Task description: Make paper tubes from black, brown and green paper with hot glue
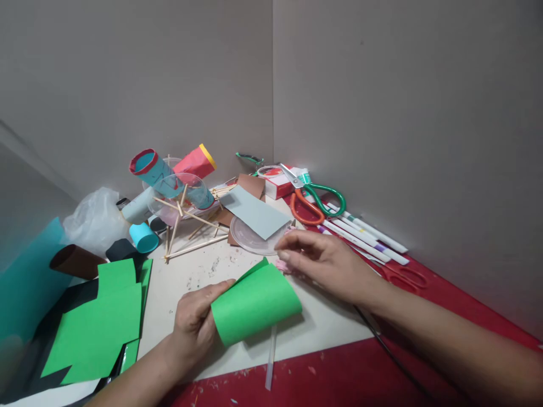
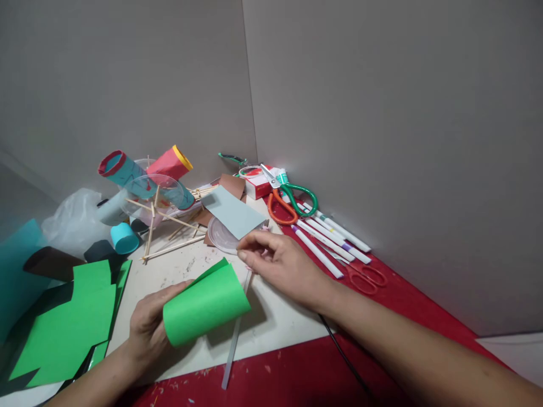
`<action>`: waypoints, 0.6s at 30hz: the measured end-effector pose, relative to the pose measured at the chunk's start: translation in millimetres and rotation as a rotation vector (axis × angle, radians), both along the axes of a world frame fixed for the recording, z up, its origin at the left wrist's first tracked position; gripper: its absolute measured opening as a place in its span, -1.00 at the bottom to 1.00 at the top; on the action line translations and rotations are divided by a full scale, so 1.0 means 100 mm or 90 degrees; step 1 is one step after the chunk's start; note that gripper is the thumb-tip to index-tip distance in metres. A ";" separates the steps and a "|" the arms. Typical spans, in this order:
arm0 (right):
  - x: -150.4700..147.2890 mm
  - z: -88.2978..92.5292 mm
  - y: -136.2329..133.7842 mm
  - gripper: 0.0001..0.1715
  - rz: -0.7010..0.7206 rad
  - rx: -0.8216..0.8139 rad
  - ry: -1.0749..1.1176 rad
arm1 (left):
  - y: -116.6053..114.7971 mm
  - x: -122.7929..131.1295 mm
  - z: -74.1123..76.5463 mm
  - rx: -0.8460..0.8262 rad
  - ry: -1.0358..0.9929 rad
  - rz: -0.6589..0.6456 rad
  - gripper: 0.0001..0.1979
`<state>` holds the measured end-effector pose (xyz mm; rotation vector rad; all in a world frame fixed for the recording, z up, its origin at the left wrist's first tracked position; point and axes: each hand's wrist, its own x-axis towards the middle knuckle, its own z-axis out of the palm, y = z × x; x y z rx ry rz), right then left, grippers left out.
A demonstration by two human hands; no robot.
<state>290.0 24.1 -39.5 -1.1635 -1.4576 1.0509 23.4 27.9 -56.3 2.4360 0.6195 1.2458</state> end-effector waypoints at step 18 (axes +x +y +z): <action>0.03 0.12 -0.05 -0.57 0.263 -0.094 0.042 | -0.09 0.13 0.05 -0.543 -0.162 0.139 -0.79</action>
